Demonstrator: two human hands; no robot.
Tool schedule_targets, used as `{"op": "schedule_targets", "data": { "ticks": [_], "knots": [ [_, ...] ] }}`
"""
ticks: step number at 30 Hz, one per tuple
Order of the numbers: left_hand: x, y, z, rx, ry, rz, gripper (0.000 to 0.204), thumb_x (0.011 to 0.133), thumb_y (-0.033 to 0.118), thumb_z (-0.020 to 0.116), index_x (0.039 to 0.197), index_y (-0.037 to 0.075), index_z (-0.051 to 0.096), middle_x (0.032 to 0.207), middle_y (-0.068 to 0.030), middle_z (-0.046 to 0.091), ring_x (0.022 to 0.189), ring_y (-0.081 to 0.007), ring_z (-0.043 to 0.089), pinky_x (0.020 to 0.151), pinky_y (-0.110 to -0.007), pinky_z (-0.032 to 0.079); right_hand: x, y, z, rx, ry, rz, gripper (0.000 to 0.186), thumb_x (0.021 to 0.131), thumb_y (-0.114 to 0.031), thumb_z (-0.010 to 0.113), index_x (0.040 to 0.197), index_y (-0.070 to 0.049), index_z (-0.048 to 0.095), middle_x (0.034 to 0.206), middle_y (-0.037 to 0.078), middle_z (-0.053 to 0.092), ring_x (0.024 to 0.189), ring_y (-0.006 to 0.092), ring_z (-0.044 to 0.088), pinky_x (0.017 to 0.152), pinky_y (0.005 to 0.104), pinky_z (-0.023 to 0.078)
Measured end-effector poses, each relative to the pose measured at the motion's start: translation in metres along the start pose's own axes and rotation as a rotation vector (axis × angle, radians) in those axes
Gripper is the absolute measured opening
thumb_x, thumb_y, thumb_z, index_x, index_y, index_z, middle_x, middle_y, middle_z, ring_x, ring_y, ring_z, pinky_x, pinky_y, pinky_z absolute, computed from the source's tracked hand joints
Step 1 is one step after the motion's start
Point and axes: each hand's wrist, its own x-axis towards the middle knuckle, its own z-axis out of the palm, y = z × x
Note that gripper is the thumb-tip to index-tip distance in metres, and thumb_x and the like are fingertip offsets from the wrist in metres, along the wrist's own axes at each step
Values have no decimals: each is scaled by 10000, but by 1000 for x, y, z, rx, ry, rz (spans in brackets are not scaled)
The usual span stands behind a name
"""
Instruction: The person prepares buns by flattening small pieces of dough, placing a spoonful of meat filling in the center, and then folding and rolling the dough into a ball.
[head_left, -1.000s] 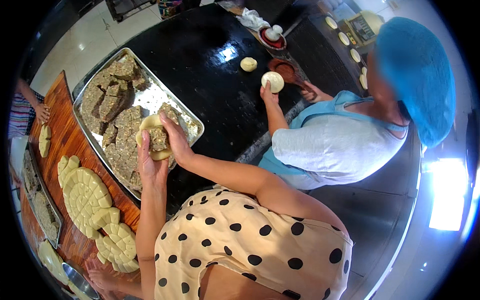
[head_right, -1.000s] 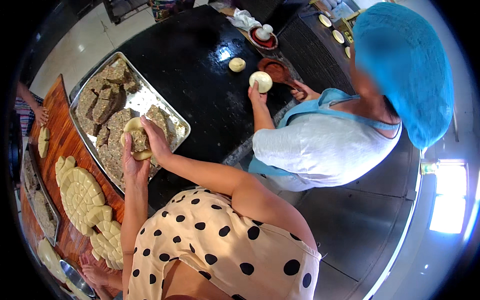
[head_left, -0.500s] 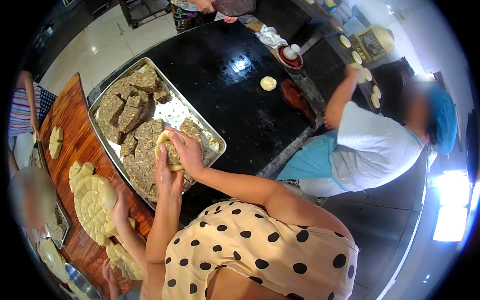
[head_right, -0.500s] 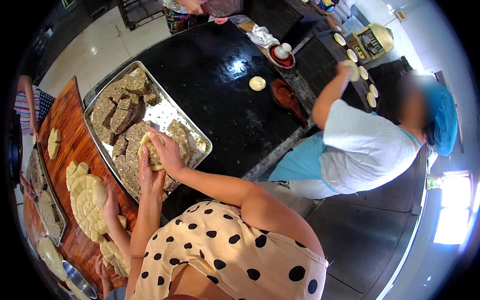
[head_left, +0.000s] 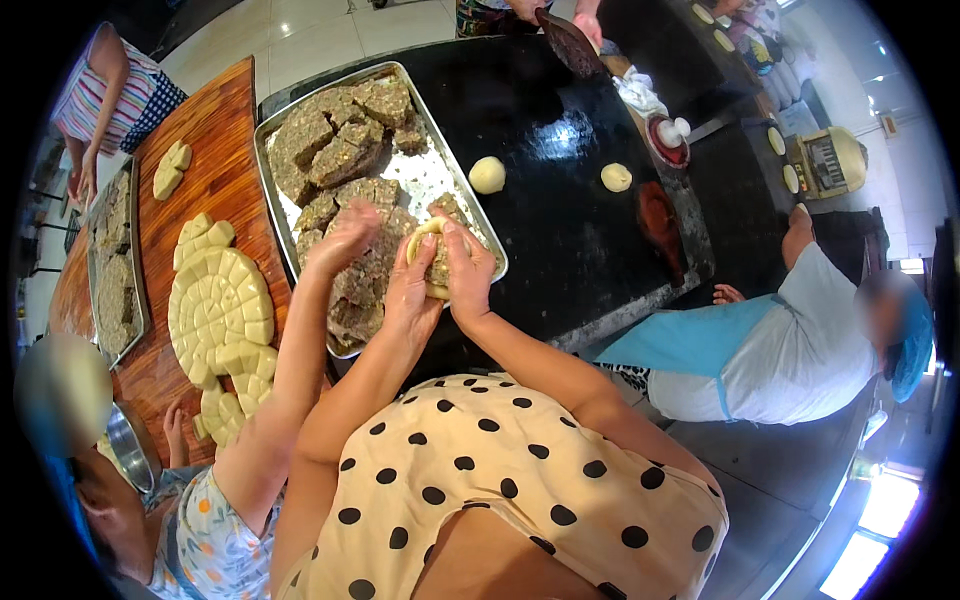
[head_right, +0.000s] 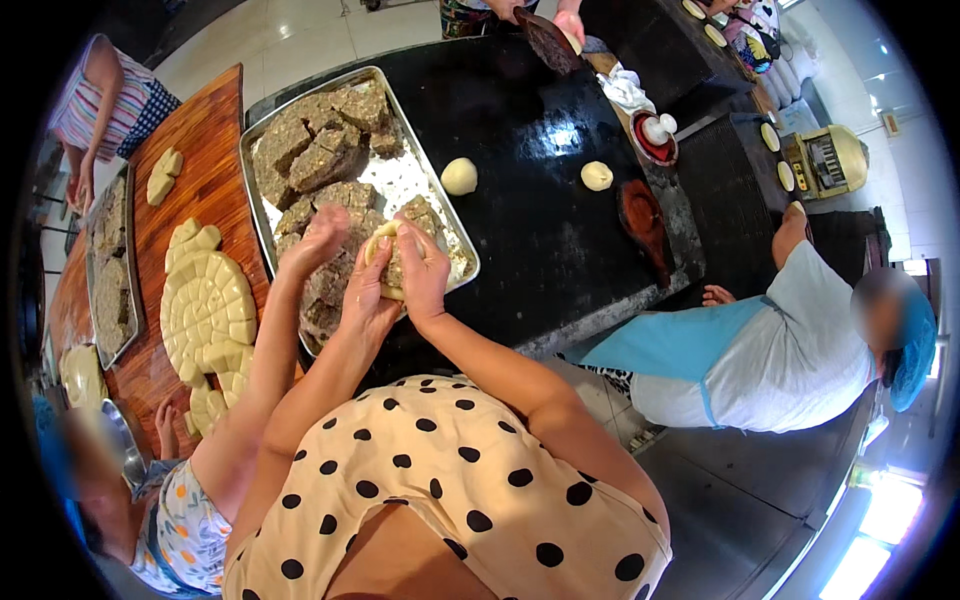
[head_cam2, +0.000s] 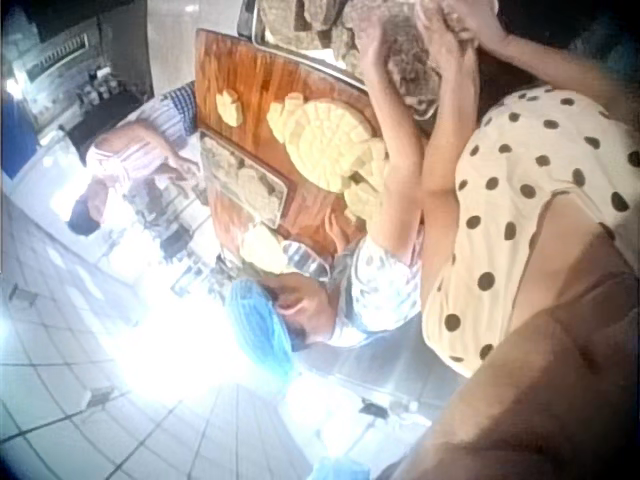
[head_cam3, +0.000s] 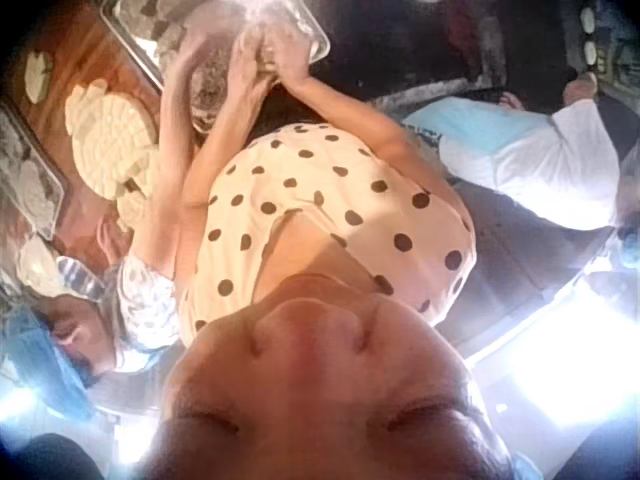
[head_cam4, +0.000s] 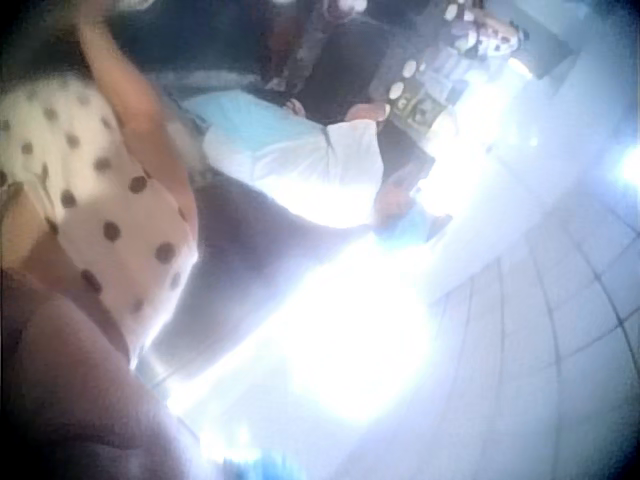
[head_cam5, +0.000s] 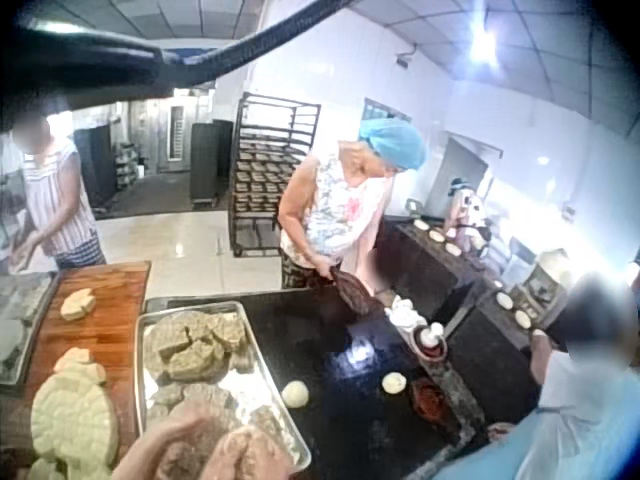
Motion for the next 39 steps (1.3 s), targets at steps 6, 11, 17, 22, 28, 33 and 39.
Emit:
{"op": "schedule_targets", "data": {
  "ticks": [6, 11, 17, 22, 28, 33, 39],
  "knots": [
    [-21, -21, 16, 115, 6, 7, 305, 988, 144, 580, 1282, 97, 512, 1148, -71, 607, 1051, -186, 606, 881, -346, 544, -19, -17, -29, 22, -26, 11, 338, 990, -173, 566, 1255, 27, 627, 1192, 90, 662, 1042, 122, 590, 925, 263, 463],
    [-38, -33, 35, 213, 85, -21, 348, 989, 174, 588, 1313, 104, 483, 1147, -53, 593, 1049, -180, 602, 866, -344, 546, -26, -18, -43, 63, 13, -4, 289, 969, -162, 590, 1160, 37, 675, 1089, 76, 686, 959, 118, 616, 871, 262, 490],
    [-71, -22, 34, 117, -92, -24, 576, 998, 549, 449, 1368, 109, 468, 1301, -72, 545, 1214, -200, 523, 1060, -412, 410, -36, -22, -49, 424, 124, 362, 314, 980, -226, 599, 1171, 14, 666, 1102, 53, 673, 927, 118, 624, 848, 266, 502],
    [-57, -62, 3, 45, 139, 284, 434, 1007, 413, 528, 1289, 84, 519, 1217, -71, 573, 1113, -181, 565, 952, -354, 485, -65, -25, -25, 197, 85, 229, 356, 1005, -256, 560, 1234, 7, 636, 1180, 106, 644, 1070, 166, 582, 945, 304, 458],
    [-65, -53, -22, 87, 274, 338, 273, 1004, 292, 566, 1160, 68, 556, 1088, -55, 607, 988, -164, 603, 843, -326, 525, -77, 6, -19, -6, -116, 13, 348, 1024, -226, 511, 1233, 28, 626, 1211, 111, 643, 1081, 165, 576, 973, 309, 436],
    [-96, -22, -27, -62, 234, 219, 227, 999, 271, 578, 1115, 75, 583, 1020, -42, 630, 872, -162, 624, 748, -312, 535, -92, -11, -11, 255, -148, 213, 439, 1037, -297, 469, 1240, 68, 604, 1266, 142, 618, 1185, 212, 557, 1054, 319, 387],
    [-104, -22, -55, 91, 190, 280, 291, 1022, 344, 527, 1111, 81, 613, 1012, -38, 646, 864, -159, 626, 743, -302, 527, -105, 17, 3, -503, -289, -291, 294, 995, -239, 513, 1011, -4, 688, 949, 177, 673, 887, 343, 641, 805, 402, 482]
  ]
}}
